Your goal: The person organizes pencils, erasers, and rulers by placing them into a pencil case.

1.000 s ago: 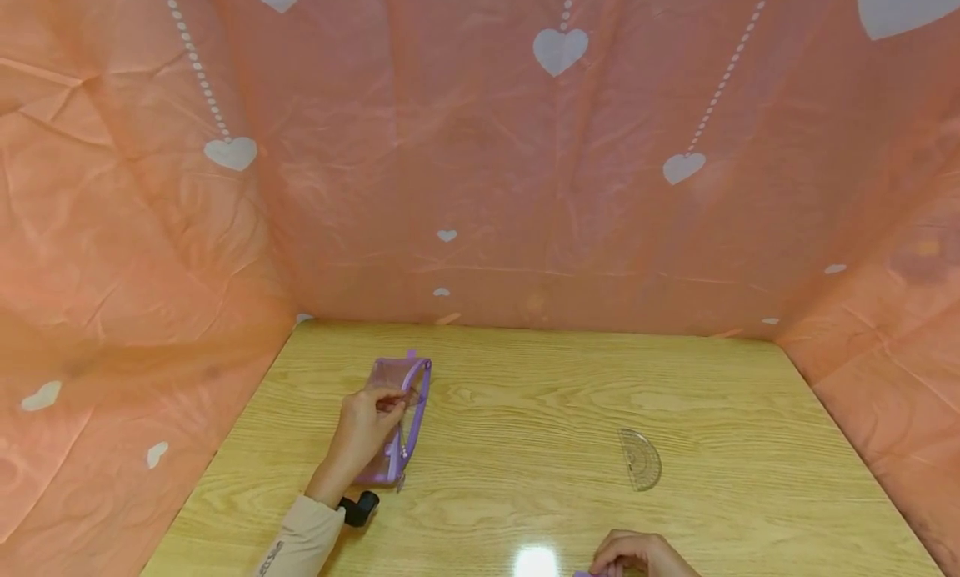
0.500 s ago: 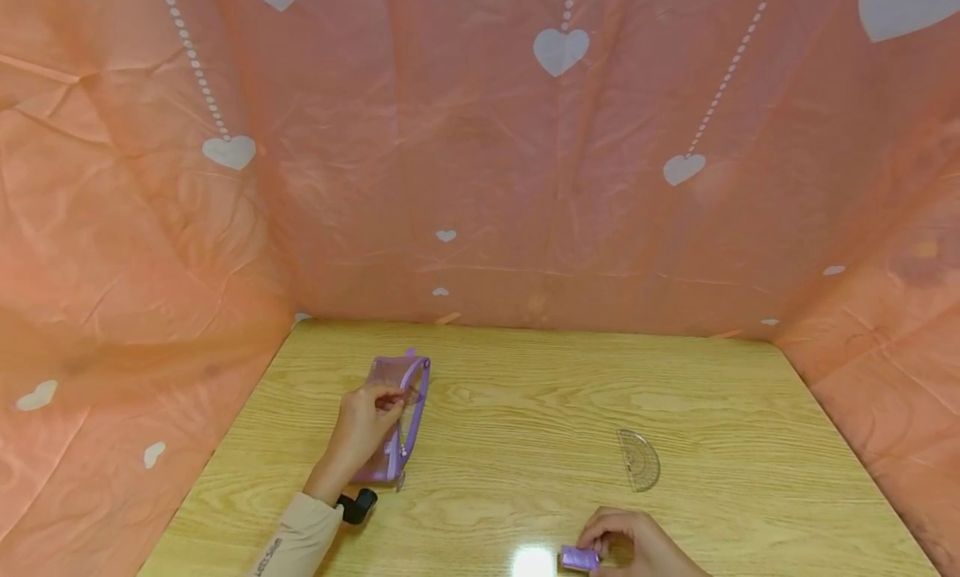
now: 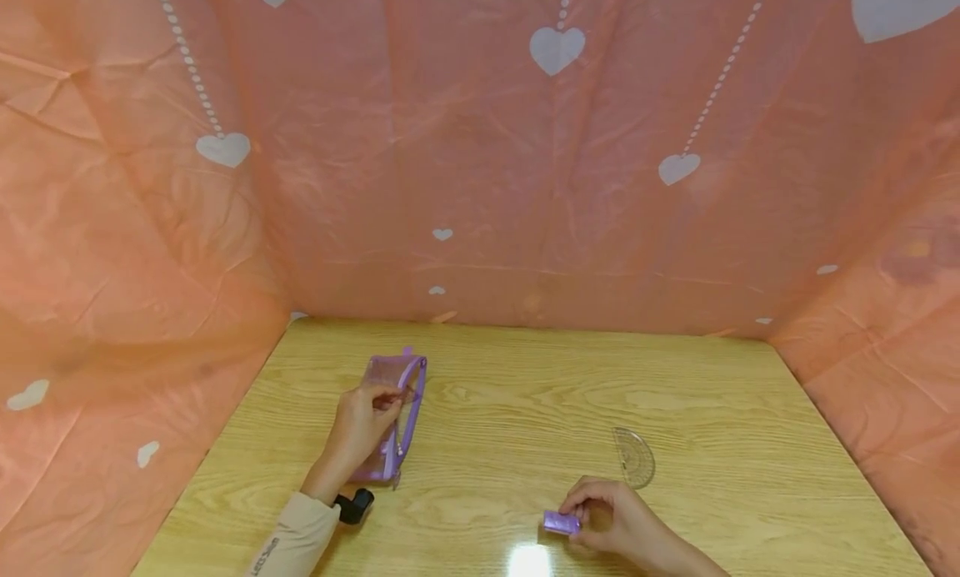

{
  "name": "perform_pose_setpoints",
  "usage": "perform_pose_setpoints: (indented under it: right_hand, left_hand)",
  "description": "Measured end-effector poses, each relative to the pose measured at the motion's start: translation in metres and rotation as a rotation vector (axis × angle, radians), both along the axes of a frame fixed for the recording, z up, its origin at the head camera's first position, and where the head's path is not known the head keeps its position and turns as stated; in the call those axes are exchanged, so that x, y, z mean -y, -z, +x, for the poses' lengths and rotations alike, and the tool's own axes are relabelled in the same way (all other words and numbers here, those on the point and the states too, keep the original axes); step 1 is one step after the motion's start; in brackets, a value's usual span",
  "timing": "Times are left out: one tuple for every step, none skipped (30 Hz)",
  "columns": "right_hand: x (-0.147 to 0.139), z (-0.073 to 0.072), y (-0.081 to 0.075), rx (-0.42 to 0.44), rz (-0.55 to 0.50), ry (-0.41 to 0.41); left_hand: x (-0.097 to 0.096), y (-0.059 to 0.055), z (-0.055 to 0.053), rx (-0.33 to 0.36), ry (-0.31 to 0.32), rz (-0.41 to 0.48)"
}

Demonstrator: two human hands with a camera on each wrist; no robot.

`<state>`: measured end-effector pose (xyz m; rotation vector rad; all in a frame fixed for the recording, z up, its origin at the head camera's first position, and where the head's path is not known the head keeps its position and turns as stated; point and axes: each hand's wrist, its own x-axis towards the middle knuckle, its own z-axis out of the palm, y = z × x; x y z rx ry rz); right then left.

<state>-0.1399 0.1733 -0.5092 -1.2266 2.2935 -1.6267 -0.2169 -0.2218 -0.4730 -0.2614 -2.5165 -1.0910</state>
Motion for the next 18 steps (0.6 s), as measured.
perform_pose_setpoints:
  right_hand:
    - [0.002, -0.002, -0.001, -0.003, -0.004, 0.000]
    - [0.003, -0.004, -0.002, 0.004, -0.009, 0.002]
    - [0.005, -0.006, -0.003, 0.015, -0.011, 0.006]
    - [0.007, -0.009, -0.003, 0.018, -0.012, 0.007]
    - [0.009, -0.011, -0.004, 0.028, -0.012, 0.010]
    - [0.011, -0.013, -0.004, 0.034, -0.011, 0.012]
    - [0.013, -0.016, -0.005, 0.037, -0.008, 0.015]
    - [0.015, -0.018, -0.005, 0.042, -0.005, 0.019]
    - [0.017, -0.021, -0.006, 0.041, 0.000, 0.022]
    - [0.019, -0.023, -0.007, 0.043, 0.005, 0.026]
    - [0.021, -0.025, -0.008, 0.043, 0.011, 0.032]
    - [0.023, -0.028, -0.009, 0.042, 0.018, 0.037]
    - [0.026, -0.031, -0.010, 0.041, 0.023, 0.040]
    - [0.028, -0.033, -0.011, 0.042, 0.030, 0.044]
    - [0.031, -0.036, -0.012, 0.046, 0.039, 0.048]
    - [0.034, -0.038, -0.013, 0.048, 0.048, 0.051]
    - [0.037, -0.041, -0.013, 0.049, 0.055, 0.055]
    - [0.040, -0.044, -0.014, 0.049, 0.063, 0.057]
  left_hand:
    - [0.000, 0.000, 0.000, 0.005, 0.000, 0.002]
    - [0.000, -0.001, 0.000, 0.008, -0.001, 0.004]
    - [0.000, -0.001, 0.000, 0.010, 0.000, 0.004]
    - [0.000, -0.001, -0.001, 0.009, 0.001, 0.004]
    - [0.000, -0.001, -0.001, 0.008, 0.003, 0.005]
    - [0.000, -0.001, -0.001, 0.007, 0.003, 0.005]
    - [0.000, -0.001, -0.001, 0.007, 0.002, 0.005]
    - [0.000, -0.001, -0.001, 0.009, 0.001, 0.006]
    - [0.000, -0.001, -0.001, 0.013, -0.001, 0.007]
    - [0.000, -0.001, -0.001, 0.017, -0.003, 0.009]
    - [0.000, -0.002, -0.001, 0.022, -0.005, 0.011]
    - [0.000, -0.001, 0.000, 0.022, -0.006, 0.012]
    - [0.000, -0.001, 0.000, 0.019, -0.005, 0.012]
    - [-0.001, -0.001, 0.000, 0.017, -0.005, 0.010]
    - [-0.001, -0.001, 0.000, 0.014, -0.005, 0.008]
    - [-0.001, -0.001, -0.001, 0.011, -0.005, 0.006]
    - [-0.001, 0.000, -0.001, 0.005, -0.005, 0.002]
    - [-0.001, 0.000, -0.001, -0.002, -0.005, -0.003]
